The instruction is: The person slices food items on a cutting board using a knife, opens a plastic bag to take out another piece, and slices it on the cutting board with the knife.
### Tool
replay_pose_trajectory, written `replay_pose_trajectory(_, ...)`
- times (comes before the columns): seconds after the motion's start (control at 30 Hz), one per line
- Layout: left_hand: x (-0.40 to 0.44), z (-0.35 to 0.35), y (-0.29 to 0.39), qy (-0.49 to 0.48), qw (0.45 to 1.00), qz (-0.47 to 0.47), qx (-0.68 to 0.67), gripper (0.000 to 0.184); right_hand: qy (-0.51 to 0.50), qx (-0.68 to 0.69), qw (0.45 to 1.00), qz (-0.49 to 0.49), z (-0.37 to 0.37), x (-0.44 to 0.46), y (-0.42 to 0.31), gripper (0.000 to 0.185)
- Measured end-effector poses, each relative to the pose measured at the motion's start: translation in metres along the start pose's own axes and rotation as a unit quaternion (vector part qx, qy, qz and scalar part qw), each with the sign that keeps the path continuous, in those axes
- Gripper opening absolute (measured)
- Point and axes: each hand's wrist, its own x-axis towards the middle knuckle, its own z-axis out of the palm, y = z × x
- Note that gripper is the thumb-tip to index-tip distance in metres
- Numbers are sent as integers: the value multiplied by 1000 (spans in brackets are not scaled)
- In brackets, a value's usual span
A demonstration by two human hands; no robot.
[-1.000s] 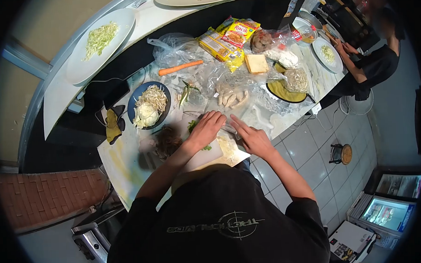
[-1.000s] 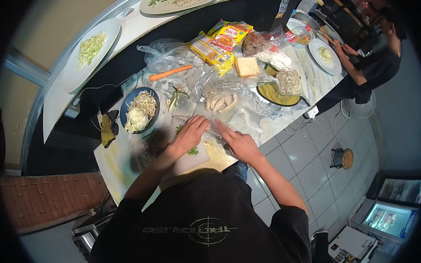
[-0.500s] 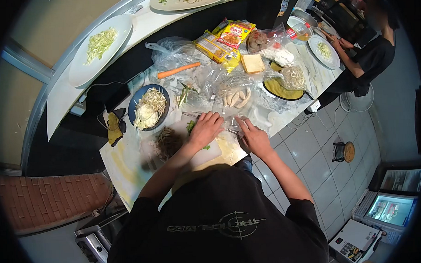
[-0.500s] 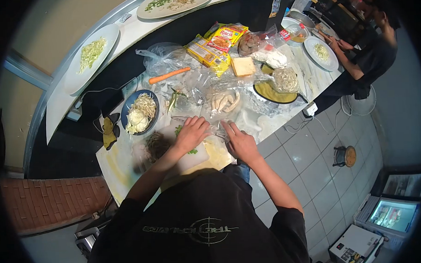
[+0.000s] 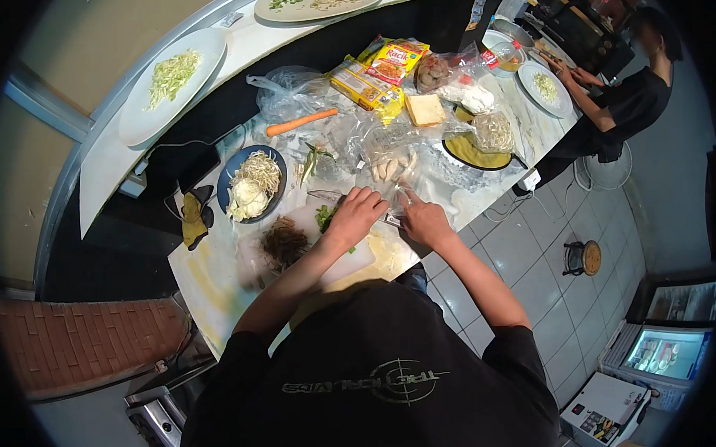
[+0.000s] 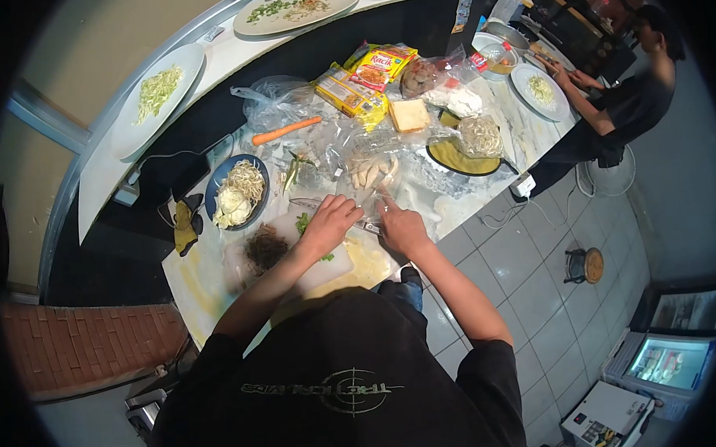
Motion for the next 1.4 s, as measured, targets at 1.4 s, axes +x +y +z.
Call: replay_pose_trajectory(1.4,-14,12,-7,25,996,-73,-35,16,44,-52,998,14,21,43,4,39)
